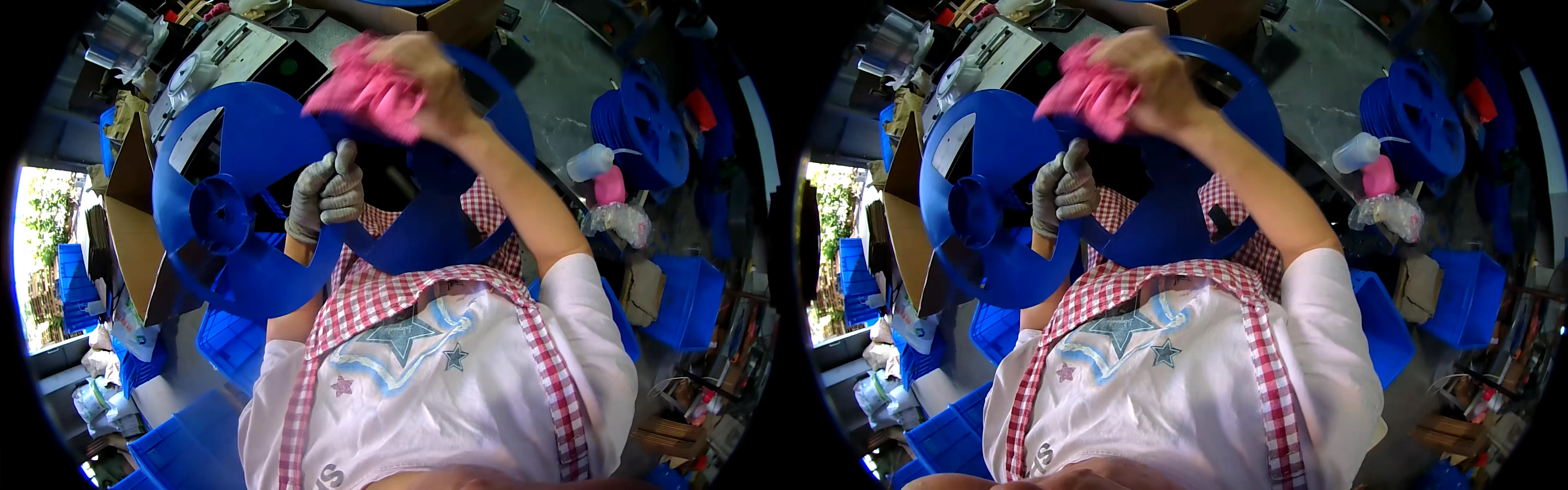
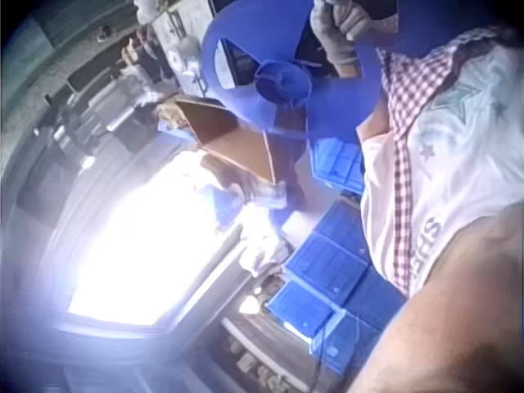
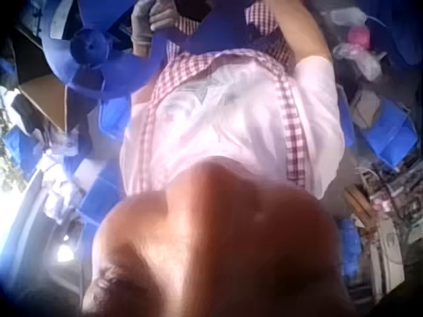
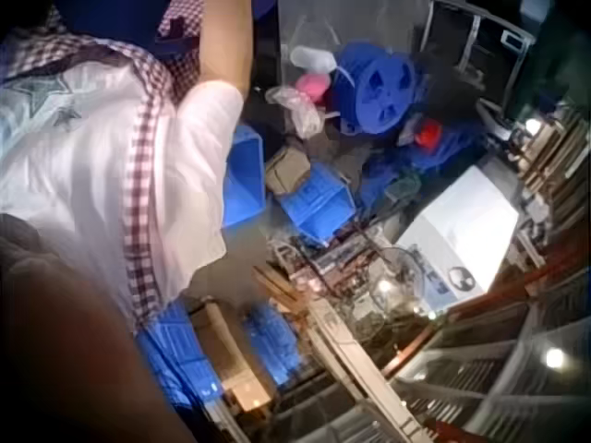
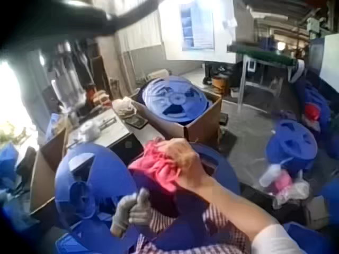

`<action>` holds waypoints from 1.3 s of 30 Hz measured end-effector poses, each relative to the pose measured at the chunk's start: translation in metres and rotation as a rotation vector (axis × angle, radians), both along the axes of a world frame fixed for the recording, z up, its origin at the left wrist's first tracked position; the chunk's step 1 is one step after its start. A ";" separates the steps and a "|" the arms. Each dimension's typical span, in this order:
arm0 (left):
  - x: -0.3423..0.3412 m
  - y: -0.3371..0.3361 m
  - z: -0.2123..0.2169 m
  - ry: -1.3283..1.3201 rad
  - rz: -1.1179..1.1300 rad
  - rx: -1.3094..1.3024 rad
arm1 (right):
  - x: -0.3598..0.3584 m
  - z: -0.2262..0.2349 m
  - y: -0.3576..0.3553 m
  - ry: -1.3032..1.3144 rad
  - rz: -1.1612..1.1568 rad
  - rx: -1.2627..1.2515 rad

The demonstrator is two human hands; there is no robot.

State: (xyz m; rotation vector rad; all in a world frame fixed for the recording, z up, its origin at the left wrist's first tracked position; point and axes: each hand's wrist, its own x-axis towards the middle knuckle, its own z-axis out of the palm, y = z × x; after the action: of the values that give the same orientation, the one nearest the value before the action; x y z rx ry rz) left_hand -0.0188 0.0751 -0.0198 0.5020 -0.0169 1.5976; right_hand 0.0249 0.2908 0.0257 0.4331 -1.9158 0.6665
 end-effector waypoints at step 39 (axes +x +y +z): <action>-0.011 0.012 0.021 -0.292 0.229 0.345 | 0.097 -0.030 -0.080 -0.083 -0.021 0.129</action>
State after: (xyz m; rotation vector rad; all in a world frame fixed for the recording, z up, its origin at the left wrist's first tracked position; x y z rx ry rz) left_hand -0.0294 0.0874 0.0016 0.5454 -0.4767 1.8936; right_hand 0.1220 0.2110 -0.0040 0.4719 -2.0468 0.5560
